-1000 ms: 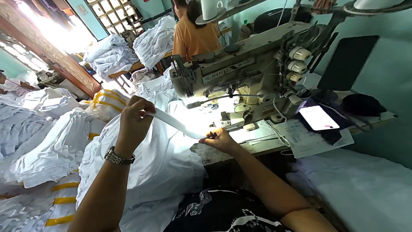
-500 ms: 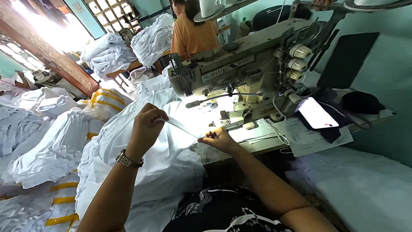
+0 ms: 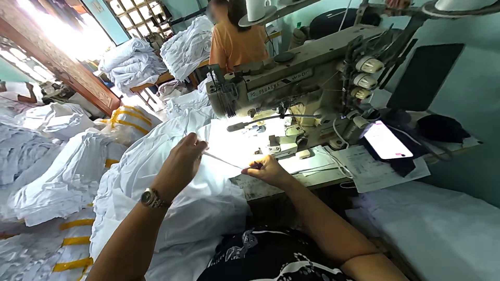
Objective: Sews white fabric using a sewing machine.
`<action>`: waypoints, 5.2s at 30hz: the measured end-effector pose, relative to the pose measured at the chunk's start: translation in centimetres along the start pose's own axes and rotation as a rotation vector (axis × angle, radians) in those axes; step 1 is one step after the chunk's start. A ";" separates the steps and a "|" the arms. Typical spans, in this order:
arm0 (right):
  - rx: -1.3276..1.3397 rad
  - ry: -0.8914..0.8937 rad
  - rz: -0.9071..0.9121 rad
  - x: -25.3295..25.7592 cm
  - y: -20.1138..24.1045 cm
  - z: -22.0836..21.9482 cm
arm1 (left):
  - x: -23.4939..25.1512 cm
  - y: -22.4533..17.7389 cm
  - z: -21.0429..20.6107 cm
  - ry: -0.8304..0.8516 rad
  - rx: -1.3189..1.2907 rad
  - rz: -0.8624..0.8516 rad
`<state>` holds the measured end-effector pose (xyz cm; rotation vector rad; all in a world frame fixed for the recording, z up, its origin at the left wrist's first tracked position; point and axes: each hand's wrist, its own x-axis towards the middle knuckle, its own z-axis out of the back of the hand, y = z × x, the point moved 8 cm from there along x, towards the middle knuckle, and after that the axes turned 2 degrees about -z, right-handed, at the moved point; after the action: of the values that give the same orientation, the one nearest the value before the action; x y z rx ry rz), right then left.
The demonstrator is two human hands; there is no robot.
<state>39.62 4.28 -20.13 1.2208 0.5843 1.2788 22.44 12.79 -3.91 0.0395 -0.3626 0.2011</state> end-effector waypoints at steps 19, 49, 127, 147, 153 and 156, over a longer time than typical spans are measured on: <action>-0.002 0.016 0.009 0.2 -0.3 -0.1 | -1.0 3.6 -2.3 0.042 -0.242 0.080; -0.013 0.022 -0.038 0.4 0.1 0.1 | -0.6 0.8 0.5 -0.183 0.221 -0.028; 0.081 -0.080 0.277 -2.5 -1.4 -0.3 | 1.3 2.3 -12.4 0.267 -0.201 0.420; -0.026 -0.228 0.134 -0.9 0.2 0.6 | 2.0 3.5 -11.8 0.191 -0.166 0.473; -0.040 -0.363 0.286 -2.1 2.0 0.9 | 3.9 4.7 -11.1 -0.066 -0.242 0.340; -0.015 -0.394 0.403 -4.2 1.0 -0.4 | 3.8 4.8 -11.6 -0.207 -0.257 0.333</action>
<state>37.80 0.40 -20.56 1.5800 0.0408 1.3149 29.02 19.11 -13.37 -0.2568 -0.5988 0.4802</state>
